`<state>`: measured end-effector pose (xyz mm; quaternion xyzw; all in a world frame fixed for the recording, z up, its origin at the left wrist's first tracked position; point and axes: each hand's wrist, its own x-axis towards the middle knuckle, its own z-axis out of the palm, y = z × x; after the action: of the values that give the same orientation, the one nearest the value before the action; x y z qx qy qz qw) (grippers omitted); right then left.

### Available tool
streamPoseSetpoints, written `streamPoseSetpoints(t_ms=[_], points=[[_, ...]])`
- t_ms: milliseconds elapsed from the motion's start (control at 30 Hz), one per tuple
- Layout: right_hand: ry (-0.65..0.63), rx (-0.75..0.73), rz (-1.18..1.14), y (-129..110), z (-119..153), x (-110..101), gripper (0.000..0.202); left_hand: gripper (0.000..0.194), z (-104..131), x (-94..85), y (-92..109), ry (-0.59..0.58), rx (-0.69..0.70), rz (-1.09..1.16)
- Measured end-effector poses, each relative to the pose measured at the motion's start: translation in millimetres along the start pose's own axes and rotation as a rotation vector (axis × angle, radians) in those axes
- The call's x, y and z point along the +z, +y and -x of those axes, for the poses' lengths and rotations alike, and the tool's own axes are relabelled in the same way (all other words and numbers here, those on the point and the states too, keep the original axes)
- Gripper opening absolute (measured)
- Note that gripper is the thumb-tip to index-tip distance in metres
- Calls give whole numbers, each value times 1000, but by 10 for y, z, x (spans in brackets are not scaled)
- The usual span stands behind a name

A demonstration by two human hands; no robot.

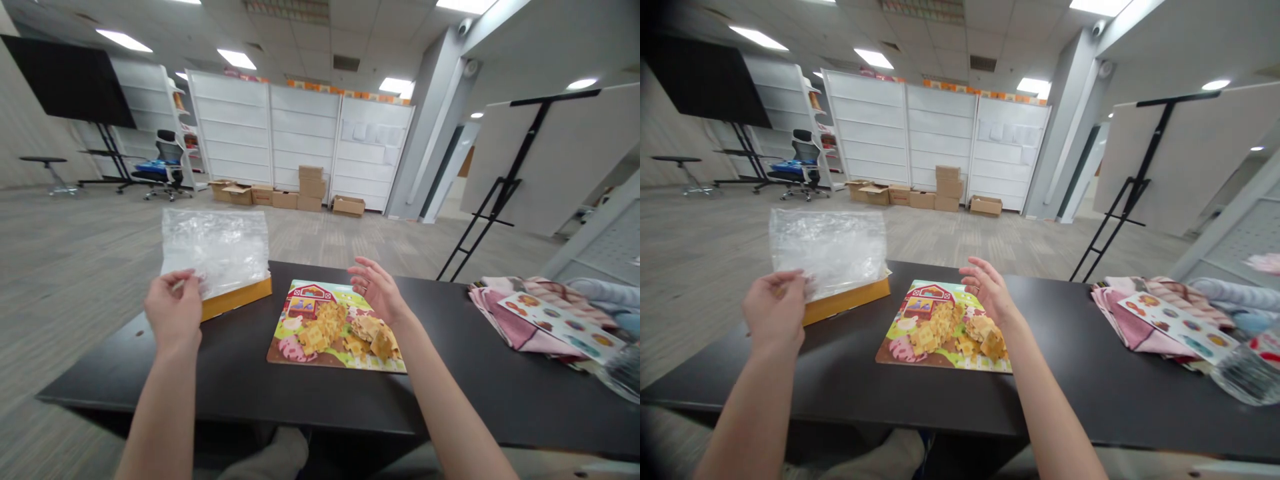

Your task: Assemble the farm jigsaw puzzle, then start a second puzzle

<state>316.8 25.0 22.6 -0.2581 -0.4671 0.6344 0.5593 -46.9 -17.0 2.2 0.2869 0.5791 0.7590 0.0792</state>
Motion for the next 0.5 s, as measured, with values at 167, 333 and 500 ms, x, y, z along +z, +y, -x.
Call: streamPoseSetpoints(t_ms=[167,333,500], points=[[-17,30,11,57,-16,-60,35,10,-190,-267,-93,-165,280,-503],[-10,39,33,51,-9,-65,34,16,-115,-286,56,-58,538,-591],[4,39,90,31,-1,-65,33,28,2,-170,66,-371,691,-788]])
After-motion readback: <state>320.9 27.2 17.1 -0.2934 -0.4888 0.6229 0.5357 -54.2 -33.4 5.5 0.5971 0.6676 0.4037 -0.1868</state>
